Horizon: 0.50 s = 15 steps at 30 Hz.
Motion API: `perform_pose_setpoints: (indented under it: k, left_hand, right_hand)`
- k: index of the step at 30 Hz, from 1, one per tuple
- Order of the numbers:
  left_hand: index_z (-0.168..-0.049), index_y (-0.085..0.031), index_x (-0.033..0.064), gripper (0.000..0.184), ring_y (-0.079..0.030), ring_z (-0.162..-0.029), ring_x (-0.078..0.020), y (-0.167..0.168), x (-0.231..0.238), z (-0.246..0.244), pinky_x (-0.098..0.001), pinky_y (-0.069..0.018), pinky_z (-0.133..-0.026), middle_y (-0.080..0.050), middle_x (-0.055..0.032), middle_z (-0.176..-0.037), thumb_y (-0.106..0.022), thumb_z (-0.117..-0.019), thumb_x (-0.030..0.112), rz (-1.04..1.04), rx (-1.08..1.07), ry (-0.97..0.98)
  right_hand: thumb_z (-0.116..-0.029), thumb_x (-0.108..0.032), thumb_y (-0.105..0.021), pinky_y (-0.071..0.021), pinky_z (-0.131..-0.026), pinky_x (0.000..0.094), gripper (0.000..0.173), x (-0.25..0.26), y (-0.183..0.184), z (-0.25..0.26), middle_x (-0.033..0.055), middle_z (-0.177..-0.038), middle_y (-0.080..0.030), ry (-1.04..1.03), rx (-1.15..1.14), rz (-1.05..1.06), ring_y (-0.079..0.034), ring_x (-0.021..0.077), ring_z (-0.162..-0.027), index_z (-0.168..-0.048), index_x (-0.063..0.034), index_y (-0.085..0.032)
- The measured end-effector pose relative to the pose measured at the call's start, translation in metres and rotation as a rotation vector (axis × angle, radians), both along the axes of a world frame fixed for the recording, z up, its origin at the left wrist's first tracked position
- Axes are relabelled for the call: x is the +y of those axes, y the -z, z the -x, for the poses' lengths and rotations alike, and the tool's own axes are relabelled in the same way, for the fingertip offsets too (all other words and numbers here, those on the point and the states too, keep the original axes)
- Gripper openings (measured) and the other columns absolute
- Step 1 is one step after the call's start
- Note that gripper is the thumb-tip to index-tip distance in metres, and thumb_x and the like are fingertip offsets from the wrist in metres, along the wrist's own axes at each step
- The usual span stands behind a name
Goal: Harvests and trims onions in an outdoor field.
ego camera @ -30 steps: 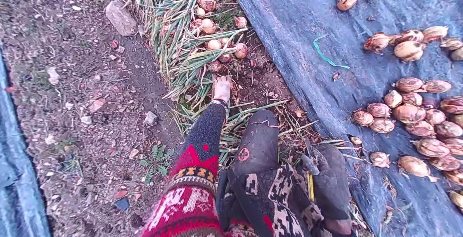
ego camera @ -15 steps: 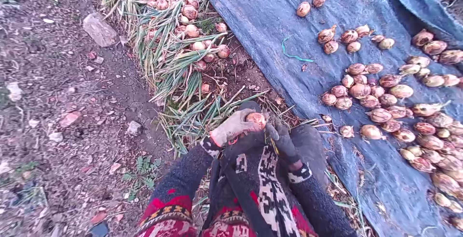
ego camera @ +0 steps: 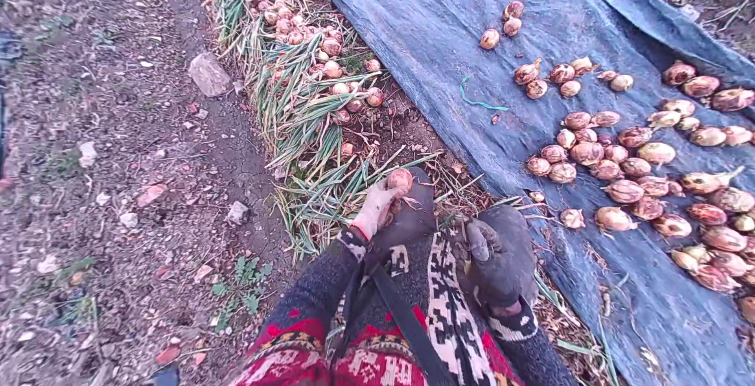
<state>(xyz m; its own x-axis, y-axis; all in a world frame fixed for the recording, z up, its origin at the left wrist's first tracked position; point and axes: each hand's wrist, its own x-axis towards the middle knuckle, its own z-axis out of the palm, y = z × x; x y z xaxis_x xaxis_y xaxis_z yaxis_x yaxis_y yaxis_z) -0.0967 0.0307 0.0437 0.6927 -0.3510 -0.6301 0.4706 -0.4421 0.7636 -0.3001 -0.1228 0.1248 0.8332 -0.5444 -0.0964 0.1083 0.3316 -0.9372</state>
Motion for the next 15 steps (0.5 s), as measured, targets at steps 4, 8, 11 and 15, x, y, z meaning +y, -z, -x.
perform_pose_setpoints:
  k: [4,8,11,15]
  left_hand:
    - [-0.128,-0.065,0.0004,0.044,-0.071,-0.068,-0.0242,-0.014,-0.013,0.004,-0.0406,-0.0632,-0.062,-0.073,-0.0145,-0.094,-0.077,-0.0922,0.023,0.158,0.044,-0.023]
    - [-0.109,-0.075,0.0199,0.036,-0.071,-0.100,-0.0157,-0.041,-0.029,0.043,-0.0477,-0.0565,-0.092,-0.075,0.0009,-0.105,-0.061,-0.0973,0.051,-0.251,-0.535,0.660]
    - [-0.121,-0.071,0.0203,0.031,-0.069,-0.111,-0.0186,-0.044,-0.031,0.061,-0.0480,-0.0562,-0.094,-0.072,-0.0009,-0.121,-0.054,-0.1031,0.039,-0.236,-0.579,0.907]
    - [-0.116,-0.075,0.0177,0.023,-0.068,-0.113,-0.0143,-0.013,-0.040,0.031,-0.0428,-0.0565,-0.098,-0.072,-0.0002,-0.121,-0.060,-0.1007,0.028,-0.147,-0.543,0.750]
  right_hand:
    - [-0.1024,-0.060,-0.043,-0.0557,-0.069,0.0330,0.059,-0.015,0.059,-0.006,0.0013,-0.089,-0.068,-0.212,0.555,0.113,-0.061,0.0106,-0.073,-0.134,-0.0158,-0.065]
    - [-0.0882,-0.087,-0.029,-0.0515,-0.046,0.0316,0.082,-0.004,0.088,-0.018,0.0028,-0.068,-0.058,-0.343,0.509,-0.511,-0.055,0.0125,-0.052,-0.100,-0.0138,-0.064]
    - [-0.0797,-0.095,-0.029,-0.0485,-0.040,0.0306,0.085,-0.004,0.093,-0.023,0.0021,-0.060,-0.055,-0.257,0.477,-0.940,-0.053,0.0125,-0.045,-0.087,-0.0172,-0.062]
    - [-0.0809,-0.093,-0.033,-0.0493,-0.038,0.0292,0.085,-0.016,0.077,-0.036,0.0027,-0.061,-0.057,-0.155,0.366,-1.166,-0.056,0.0133,-0.045,-0.085,-0.0138,-0.064]
